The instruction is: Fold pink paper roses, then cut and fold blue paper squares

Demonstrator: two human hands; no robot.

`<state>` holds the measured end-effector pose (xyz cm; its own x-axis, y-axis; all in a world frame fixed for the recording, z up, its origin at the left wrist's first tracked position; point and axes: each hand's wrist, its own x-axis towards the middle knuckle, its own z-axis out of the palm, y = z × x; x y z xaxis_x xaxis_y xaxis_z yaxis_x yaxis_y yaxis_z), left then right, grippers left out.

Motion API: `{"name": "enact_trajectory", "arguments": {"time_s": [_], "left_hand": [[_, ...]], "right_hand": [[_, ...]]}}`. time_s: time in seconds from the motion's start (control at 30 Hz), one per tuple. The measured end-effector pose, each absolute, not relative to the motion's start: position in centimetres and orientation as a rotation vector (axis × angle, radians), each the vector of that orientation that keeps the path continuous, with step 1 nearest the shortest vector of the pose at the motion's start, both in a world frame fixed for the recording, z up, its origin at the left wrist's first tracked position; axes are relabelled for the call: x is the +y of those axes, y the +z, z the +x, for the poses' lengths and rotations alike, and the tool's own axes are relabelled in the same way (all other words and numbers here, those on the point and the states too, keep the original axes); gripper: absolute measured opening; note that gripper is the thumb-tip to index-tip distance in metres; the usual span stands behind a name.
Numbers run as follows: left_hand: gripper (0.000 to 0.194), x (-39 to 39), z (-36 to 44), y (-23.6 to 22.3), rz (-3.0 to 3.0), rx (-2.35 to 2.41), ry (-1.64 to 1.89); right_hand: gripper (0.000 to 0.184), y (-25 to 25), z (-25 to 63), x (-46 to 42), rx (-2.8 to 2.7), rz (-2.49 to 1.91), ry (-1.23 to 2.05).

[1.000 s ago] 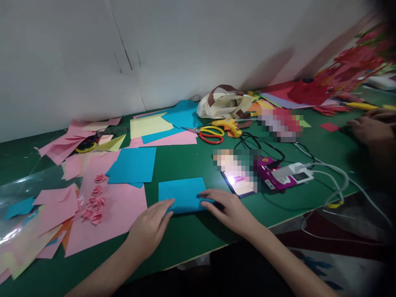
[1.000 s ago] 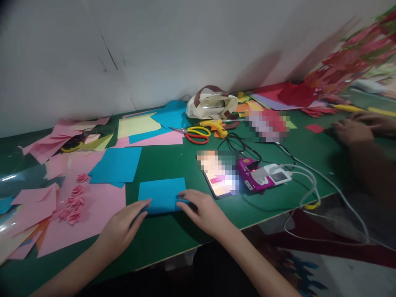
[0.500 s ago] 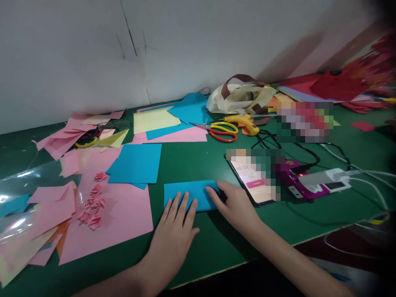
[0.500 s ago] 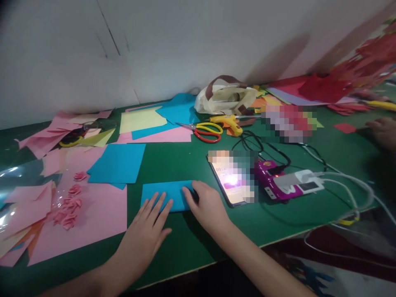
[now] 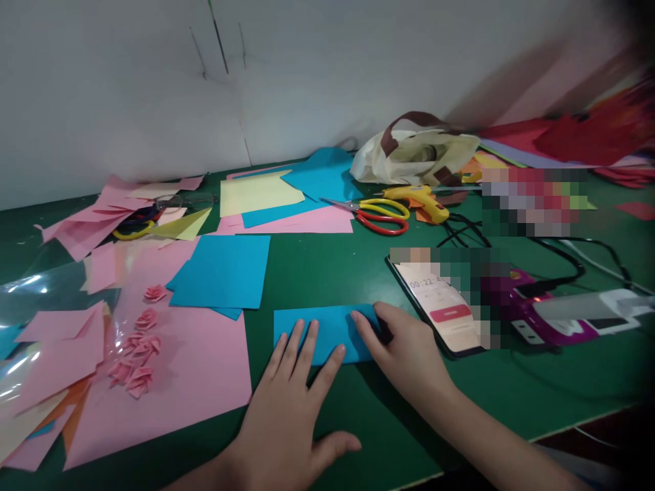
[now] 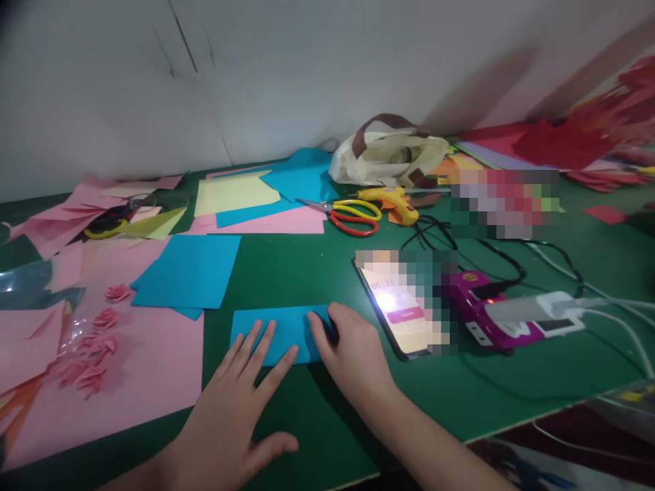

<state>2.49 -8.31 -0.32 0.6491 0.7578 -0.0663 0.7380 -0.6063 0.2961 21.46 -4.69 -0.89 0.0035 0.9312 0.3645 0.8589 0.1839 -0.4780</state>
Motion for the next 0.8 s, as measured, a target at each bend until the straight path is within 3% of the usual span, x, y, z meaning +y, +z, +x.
{"name": "enact_trajectory", "arguments": {"time_s": [0.27, 0.8], "left_hand": [[0.08, -8.11, 2.32, -0.57, 2.591, 1.16, 0.077], [0.079, -8.09, 2.57, -0.53, 2.588, 1.197, 0.063]], "right_hand": [[0.028, -1.47, 21.77, -4.5, -1.762, -1.75, 0.372], [0.03, -1.36, 21.9, -4.21, -1.724, -1.776, 0.483]]}}
